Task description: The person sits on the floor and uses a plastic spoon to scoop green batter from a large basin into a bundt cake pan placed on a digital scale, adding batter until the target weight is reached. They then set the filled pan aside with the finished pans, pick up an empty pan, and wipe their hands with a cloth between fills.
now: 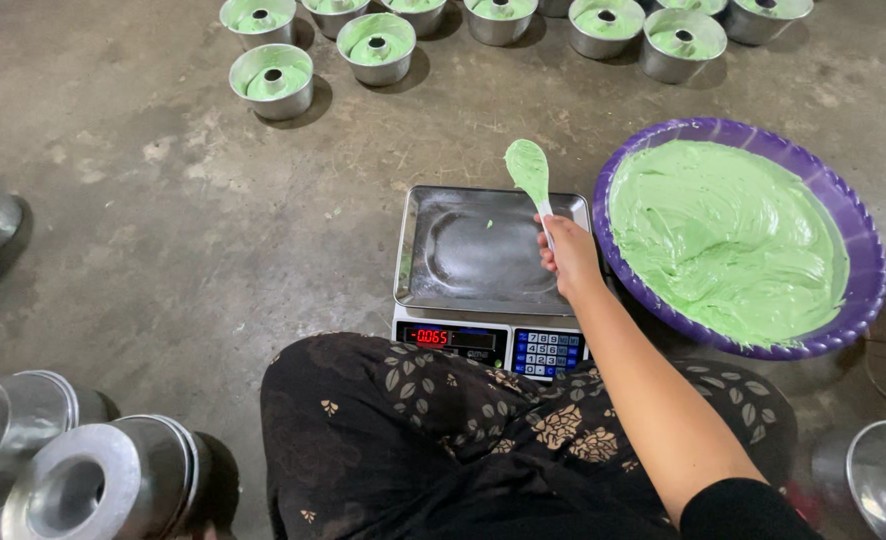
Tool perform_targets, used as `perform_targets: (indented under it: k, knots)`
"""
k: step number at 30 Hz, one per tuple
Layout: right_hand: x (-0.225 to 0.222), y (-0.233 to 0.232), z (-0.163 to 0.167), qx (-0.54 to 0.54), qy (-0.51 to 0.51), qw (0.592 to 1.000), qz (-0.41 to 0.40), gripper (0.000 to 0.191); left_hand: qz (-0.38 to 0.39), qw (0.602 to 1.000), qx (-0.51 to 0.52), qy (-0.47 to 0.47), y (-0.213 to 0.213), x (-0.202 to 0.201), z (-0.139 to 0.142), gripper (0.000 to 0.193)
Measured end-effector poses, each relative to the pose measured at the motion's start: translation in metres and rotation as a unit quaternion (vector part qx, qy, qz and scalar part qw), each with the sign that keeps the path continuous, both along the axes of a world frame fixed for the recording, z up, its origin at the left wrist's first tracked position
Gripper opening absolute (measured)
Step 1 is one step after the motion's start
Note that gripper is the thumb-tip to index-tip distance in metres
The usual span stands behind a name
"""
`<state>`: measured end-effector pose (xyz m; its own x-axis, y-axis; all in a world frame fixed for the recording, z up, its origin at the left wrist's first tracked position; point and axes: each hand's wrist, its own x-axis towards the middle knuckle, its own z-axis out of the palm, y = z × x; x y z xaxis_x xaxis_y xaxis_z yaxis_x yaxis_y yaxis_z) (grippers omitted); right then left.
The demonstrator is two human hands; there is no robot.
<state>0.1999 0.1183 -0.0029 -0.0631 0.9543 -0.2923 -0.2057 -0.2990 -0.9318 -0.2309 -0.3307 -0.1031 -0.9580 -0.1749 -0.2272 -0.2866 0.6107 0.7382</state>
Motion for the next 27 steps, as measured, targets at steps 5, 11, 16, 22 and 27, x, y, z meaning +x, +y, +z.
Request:
perform_targets:
  k: [5, 11, 16, 22, 27]
  knots:
    - [0.009, -0.001, -0.002, -0.004, -0.012, 1.0, 0.002, 0.024, -0.019, 1.0, -0.013, 0.013, 0.016, -0.007, -0.002, 0.042]
    - [0.016, -0.009, -0.006, -0.021, -0.025, 0.999, -0.009, 0.023, -0.073, 0.996, -0.009, 0.052, 0.017, -0.014, 0.005, 0.045]
    - [0.022, -0.012, -0.01, -0.02, -0.038, 0.999, -0.007, 0.024, -0.186, 0.964, 0.118, 0.148, 0.033, -0.008, 0.006, 0.048]
    - [0.027, -0.012, -0.015, -0.012, -0.041, 0.999, -0.005, 0.025, -0.082, 0.841, 0.499, -0.191, 0.105, -0.038, 0.011, 0.04]
    - [0.029, -0.014, -0.012, -0.008, -0.053, 0.999, -0.007, 0.026, -0.183, 0.77, 0.557, -0.249, 0.197, -0.06, 0.024, 0.017]
